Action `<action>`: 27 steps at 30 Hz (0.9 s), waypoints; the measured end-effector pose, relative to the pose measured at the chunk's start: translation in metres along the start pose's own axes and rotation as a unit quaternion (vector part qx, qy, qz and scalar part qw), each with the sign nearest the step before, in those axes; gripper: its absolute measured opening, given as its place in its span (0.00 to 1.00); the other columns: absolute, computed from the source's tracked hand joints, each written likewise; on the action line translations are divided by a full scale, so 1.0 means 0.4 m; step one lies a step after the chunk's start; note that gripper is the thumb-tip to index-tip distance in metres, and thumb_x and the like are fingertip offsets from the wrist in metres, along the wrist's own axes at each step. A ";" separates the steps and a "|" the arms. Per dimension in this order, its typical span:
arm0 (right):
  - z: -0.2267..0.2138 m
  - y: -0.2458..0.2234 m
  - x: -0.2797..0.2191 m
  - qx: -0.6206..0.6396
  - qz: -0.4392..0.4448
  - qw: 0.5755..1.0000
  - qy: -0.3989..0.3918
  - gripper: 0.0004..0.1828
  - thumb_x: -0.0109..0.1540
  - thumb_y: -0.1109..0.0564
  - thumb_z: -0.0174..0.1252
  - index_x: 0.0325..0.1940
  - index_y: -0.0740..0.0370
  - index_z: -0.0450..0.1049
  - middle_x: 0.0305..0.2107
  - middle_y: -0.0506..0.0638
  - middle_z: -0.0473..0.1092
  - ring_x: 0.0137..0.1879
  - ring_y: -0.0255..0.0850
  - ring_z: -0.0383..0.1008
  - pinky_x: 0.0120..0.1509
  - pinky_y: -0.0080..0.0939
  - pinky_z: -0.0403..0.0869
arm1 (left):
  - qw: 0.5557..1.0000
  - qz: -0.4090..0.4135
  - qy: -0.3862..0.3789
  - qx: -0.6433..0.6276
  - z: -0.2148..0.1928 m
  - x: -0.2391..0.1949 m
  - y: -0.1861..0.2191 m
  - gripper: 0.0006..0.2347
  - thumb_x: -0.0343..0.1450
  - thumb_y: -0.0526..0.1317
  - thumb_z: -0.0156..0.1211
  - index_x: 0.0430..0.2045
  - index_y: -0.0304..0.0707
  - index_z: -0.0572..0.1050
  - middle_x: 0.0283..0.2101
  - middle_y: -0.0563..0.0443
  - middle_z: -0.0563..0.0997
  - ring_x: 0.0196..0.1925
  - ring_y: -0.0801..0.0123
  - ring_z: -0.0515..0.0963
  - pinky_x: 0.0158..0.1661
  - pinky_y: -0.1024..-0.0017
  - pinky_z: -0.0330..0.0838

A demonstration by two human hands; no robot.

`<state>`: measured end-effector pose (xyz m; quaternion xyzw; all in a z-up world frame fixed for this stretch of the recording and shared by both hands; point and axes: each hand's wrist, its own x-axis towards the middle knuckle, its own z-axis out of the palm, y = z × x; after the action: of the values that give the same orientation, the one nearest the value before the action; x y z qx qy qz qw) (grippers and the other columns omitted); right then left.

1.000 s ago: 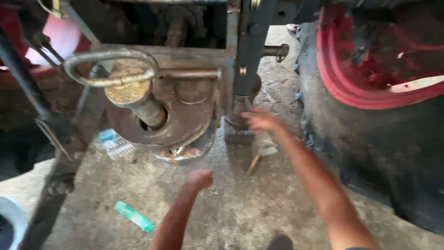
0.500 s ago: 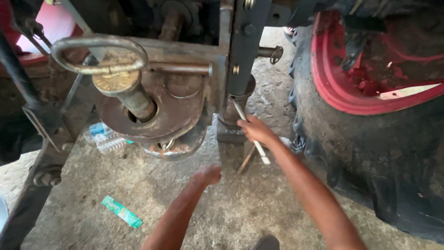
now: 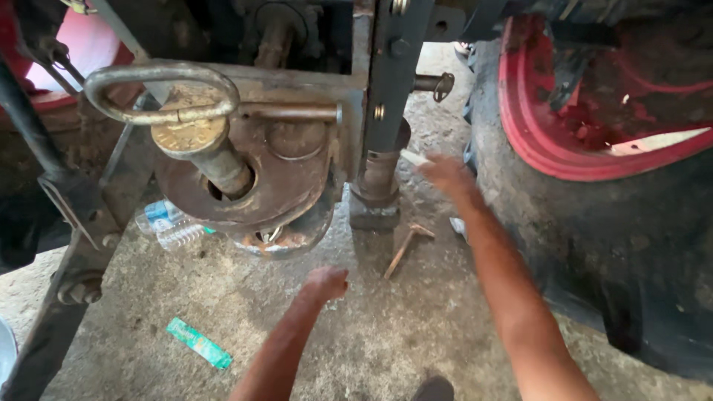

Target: The person works on the undercarriage of a red tractor, using a screwdriver to pry and remove a metal pin from a suspension component. They then use a large chain clamp to secure a part of the tractor's frame while continuing to adjust components with their hands.

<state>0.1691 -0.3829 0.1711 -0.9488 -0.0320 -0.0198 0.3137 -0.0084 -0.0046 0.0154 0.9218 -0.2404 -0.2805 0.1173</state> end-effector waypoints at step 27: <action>0.243 -0.246 -0.101 0.398 0.259 0.877 -0.074 0.13 0.66 0.44 0.58 0.39 0.53 0.68 0.17 0.41 0.60 0.17 0.30 0.57 0.17 0.33 0.57 | 1.000 -0.011 -0.001 -0.017 -0.043 -0.016 0.025 0.12 0.69 0.43 0.55 0.44 0.41 0.78 0.47 0.39 0.82 0.51 0.46 0.81 0.49 0.51 0.76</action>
<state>0.1232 -0.2481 0.1494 -0.7165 0.1868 0.1470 0.6559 -0.0068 -0.0086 0.0357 0.9220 -0.2253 -0.2866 0.1301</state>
